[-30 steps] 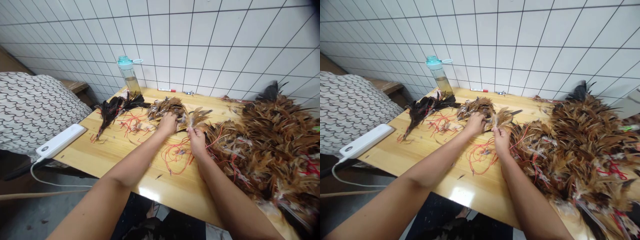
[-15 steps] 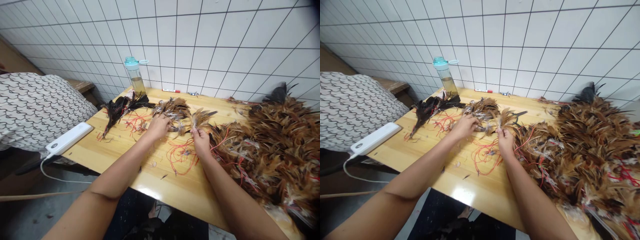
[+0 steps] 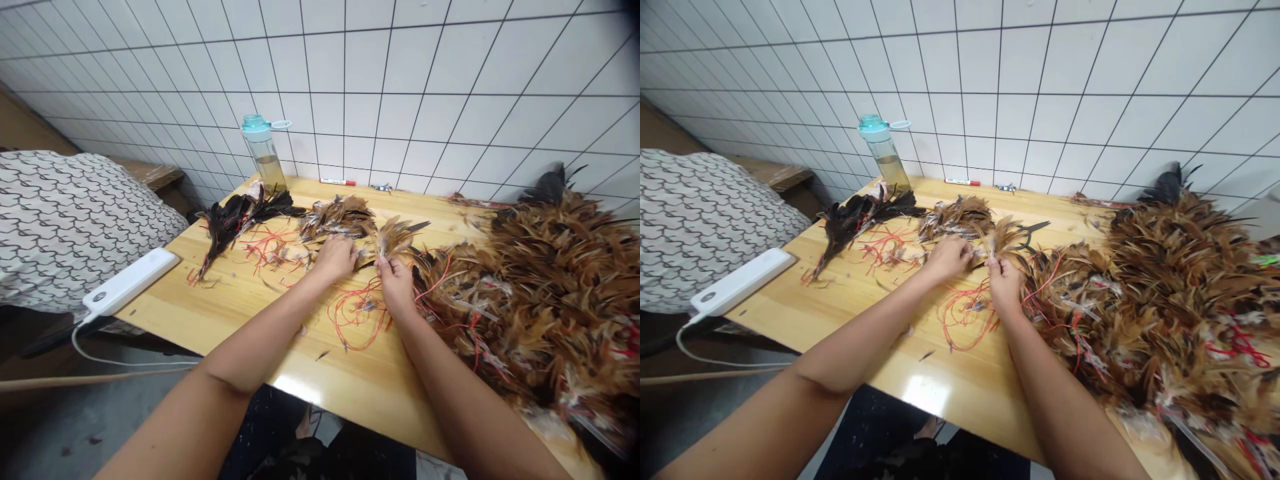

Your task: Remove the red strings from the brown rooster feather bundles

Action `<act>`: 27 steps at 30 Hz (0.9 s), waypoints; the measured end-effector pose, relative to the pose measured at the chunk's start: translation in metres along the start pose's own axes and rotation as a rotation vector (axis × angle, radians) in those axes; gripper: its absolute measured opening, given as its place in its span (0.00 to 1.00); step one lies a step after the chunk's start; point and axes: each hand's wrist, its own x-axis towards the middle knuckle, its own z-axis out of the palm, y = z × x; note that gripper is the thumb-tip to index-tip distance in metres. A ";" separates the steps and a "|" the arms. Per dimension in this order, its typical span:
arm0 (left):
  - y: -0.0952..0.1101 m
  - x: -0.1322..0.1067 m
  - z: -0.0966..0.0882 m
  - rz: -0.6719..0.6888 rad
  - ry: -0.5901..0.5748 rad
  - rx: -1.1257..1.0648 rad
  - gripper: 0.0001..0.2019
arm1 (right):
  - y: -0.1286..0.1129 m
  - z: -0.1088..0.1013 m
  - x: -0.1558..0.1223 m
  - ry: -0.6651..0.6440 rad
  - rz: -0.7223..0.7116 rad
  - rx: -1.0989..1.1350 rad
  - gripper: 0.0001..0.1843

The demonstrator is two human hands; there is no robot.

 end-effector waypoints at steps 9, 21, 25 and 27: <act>-0.012 -0.008 -0.004 0.025 0.085 -0.389 0.03 | 0.000 0.000 0.001 -0.010 -0.014 -0.010 0.20; -0.012 -0.028 -0.019 0.165 0.038 -0.345 0.06 | 0.002 0.000 0.001 -0.003 -0.050 -0.053 0.18; -0.009 -0.034 -0.018 0.295 0.057 -0.177 0.09 | 0.006 -0.002 0.001 0.006 -0.149 -0.144 0.14; -0.006 -0.037 -0.018 0.331 0.068 -0.082 0.10 | 0.005 -0.004 0.000 -0.008 -0.210 -0.235 0.12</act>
